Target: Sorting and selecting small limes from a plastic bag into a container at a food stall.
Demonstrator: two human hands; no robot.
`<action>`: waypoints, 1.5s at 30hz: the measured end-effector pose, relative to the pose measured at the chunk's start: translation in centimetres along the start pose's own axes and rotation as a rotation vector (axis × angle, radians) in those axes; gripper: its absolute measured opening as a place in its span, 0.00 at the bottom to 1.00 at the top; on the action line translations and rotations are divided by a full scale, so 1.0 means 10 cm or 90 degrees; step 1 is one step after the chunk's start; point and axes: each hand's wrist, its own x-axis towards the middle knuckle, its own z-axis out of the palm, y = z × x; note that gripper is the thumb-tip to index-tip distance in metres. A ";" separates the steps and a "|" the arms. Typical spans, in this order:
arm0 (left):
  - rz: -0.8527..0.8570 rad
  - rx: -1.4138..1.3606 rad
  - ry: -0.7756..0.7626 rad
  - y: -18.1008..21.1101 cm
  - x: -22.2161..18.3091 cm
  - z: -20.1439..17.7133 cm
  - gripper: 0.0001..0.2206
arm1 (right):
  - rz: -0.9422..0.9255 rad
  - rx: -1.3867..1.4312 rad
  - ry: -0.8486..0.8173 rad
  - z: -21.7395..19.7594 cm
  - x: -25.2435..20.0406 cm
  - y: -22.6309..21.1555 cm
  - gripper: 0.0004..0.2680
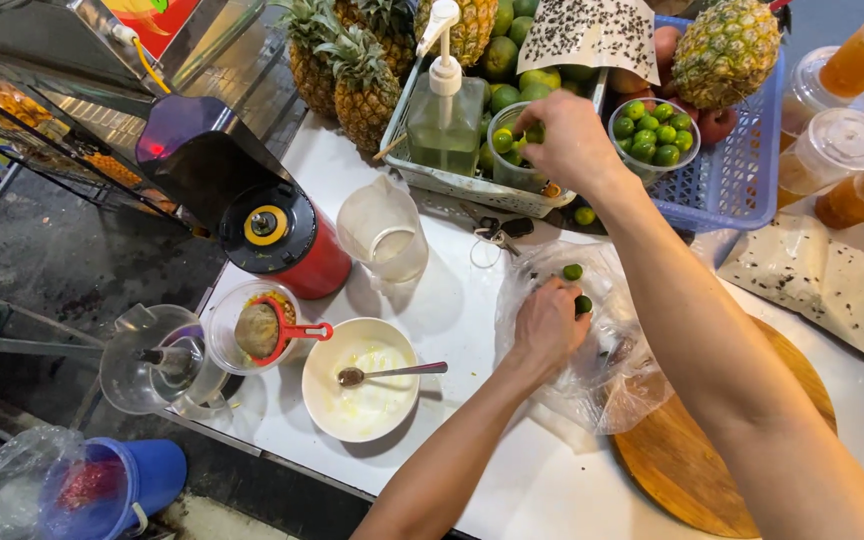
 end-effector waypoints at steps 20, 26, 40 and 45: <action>0.105 -0.037 0.110 0.47 0.37 -0.89 0.15 | 0.046 0.029 0.086 0.07 0.41 0.28 0.12; 0.157 -0.029 0.353 0.09 1.37 -1.44 0.17 | 0.111 0.285 0.219 -0.43 -0.14 0.00 0.13; 0.082 0.206 0.233 -0.06 2.35 -1.62 0.19 | 0.155 0.234 0.048 -0.22 -1.78 -0.59 0.11; -0.053 0.300 -0.057 -0.11 2.58 -1.65 0.21 | 0.352 0.169 -0.178 -0.12 -2.10 -0.65 0.13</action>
